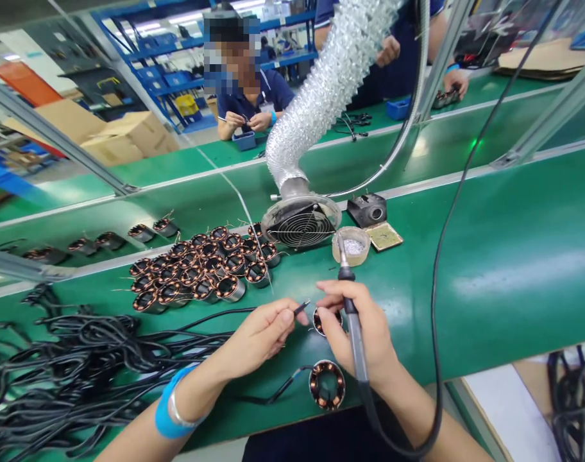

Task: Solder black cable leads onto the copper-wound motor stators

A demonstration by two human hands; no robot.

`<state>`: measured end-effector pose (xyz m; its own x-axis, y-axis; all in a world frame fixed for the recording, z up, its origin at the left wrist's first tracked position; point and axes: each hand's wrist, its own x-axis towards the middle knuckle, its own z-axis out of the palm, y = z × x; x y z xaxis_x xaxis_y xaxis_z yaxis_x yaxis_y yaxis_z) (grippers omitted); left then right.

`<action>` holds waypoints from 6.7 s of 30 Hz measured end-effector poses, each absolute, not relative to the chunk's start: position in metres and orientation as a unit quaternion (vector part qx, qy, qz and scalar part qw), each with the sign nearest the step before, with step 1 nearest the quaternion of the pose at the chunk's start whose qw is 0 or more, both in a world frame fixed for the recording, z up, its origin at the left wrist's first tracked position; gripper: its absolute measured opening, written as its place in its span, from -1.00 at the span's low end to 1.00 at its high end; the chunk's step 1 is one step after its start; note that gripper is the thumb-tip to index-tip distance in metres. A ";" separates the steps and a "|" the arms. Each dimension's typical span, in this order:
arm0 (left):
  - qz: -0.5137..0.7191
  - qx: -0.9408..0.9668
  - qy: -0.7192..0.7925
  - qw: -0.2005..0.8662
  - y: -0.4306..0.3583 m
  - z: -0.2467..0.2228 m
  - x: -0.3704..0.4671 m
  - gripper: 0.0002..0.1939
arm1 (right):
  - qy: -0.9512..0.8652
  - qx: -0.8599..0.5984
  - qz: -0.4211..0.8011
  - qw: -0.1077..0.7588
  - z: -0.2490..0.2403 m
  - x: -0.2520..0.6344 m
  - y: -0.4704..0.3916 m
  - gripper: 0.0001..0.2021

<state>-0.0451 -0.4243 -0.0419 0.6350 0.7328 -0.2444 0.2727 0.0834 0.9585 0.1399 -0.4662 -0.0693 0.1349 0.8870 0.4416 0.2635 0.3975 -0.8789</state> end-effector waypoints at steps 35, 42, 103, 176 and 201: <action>0.160 0.751 0.407 0.495 -0.420 -0.043 -0.050 -0.70 | -0.763 -0.414 0.117 0.483 -0.043 0.118 -0.458 -0.74; 0.117 0.764 0.415 0.480 -0.415 -0.030 -0.052 -0.73 | -0.741 -0.419 0.268 0.451 -0.052 0.148 -0.438 -0.70; 0.234 0.587 0.474 0.614 -0.404 -0.074 -0.039 -0.70 | -0.713 -0.485 0.094 0.497 -0.038 0.140 -0.477 -0.79; 0.294 0.479 0.509 0.652 -0.426 -0.071 -0.025 -0.69 | -0.679 -0.514 0.183 0.492 -0.073 0.147 -0.465 -0.74; 0.304 0.510 0.532 0.604 -0.428 -0.065 -0.020 -0.72 | -0.634 -0.515 0.219 0.533 -0.052 0.161 -0.491 -0.81</action>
